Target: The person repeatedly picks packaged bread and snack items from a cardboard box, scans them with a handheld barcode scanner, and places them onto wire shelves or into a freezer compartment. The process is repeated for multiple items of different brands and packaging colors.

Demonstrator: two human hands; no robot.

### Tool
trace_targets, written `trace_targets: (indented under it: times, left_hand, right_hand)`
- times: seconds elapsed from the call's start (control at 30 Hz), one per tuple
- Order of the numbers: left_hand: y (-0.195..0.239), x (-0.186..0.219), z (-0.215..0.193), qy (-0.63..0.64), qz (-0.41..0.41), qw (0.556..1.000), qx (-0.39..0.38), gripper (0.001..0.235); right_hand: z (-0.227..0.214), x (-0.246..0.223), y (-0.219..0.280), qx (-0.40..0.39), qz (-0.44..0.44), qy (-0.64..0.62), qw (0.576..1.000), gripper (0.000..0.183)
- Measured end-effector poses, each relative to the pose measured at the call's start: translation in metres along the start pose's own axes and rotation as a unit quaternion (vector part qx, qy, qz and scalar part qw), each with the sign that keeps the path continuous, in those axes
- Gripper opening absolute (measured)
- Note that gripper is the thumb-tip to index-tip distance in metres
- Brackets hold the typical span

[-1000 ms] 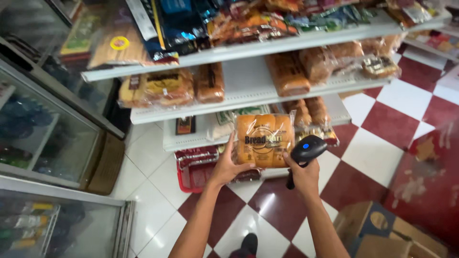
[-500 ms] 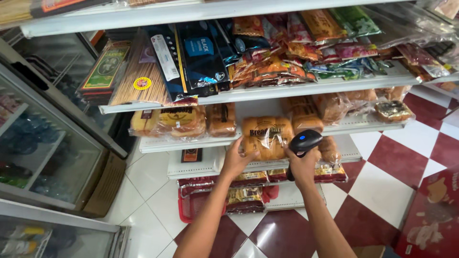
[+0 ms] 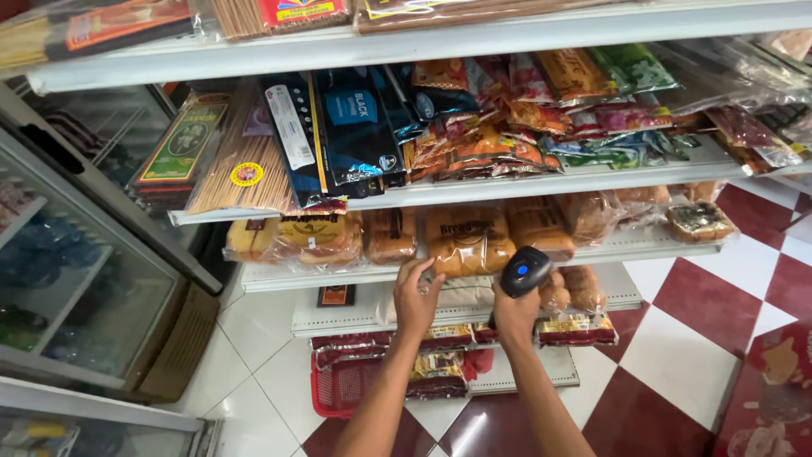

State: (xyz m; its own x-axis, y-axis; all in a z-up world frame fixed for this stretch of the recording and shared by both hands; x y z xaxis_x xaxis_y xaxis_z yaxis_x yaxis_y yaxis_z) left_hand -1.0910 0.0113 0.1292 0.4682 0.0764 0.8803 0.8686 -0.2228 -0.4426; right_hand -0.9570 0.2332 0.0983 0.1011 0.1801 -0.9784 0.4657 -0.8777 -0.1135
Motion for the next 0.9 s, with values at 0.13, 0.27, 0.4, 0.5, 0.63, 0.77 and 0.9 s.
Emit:
trace_targets:
  times: [0.13,0.27,0.4,0.5,0.63,0.77,0.9]
  left_hand:
    - [-0.009,-0.004,0.003,-0.03,0.016,0.999,0.001,0.038]
    - [-0.015,-0.009,0.007,-0.055,0.003,0.998,0.012,0.038]
    - [-0.009,0.007,0.009,-0.051,0.048,0.998,0.003,0.052]
    - [0.018,0.028,0.004,-0.068,0.094,0.993,0.025,0.058]
    - [0.09,0.047,0.012,-0.017,0.056,0.998,-0.039,0.025]
    - [0.182,0.07,0.059,0.11,-0.033,0.957,-0.266,0.014]
    - [0.248,0.101,0.084,0.114,-0.085,0.882,-0.449,0.016]
  right_hand:
    - [0.017,0.001,-0.01,-0.036,-0.067,0.002,0.997,0.039]
    - [0.027,-0.006,-0.021,-0.063,-0.115,0.021,0.991,0.044]
    - [0.018,-0.013,-0.018,-0.061,-0.127,0.051,0.989,0.05]
    - [-0.015,-0.019,0.004,-0.03,-0.144,-0.002,0.989,0.044]
    - [-0.072,0.037,0.054,-0.093,0.064,0.076,0.991,0.02]
    - [-0.157,0.054,0.127,-0.119,-0.016,0.138,0.983,0.027]
    - [-0.241,0.096,0.202,-0.11,0.108,0.154,0.976,0.031]
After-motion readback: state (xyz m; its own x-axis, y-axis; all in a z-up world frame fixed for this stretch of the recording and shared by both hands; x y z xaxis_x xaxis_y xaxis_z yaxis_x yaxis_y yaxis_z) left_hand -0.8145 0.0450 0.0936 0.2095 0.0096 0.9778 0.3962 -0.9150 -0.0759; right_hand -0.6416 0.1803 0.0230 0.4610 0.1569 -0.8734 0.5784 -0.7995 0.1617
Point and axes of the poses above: each hand's wrist, its own y-axis away from the middle knuckle, its own z-axis out of the palm, x = y × z, the point moved 10 cm from there along -y, towards the middle knuckle, and after that the axes turned 7 degrees about y, right-handed, at the moved point
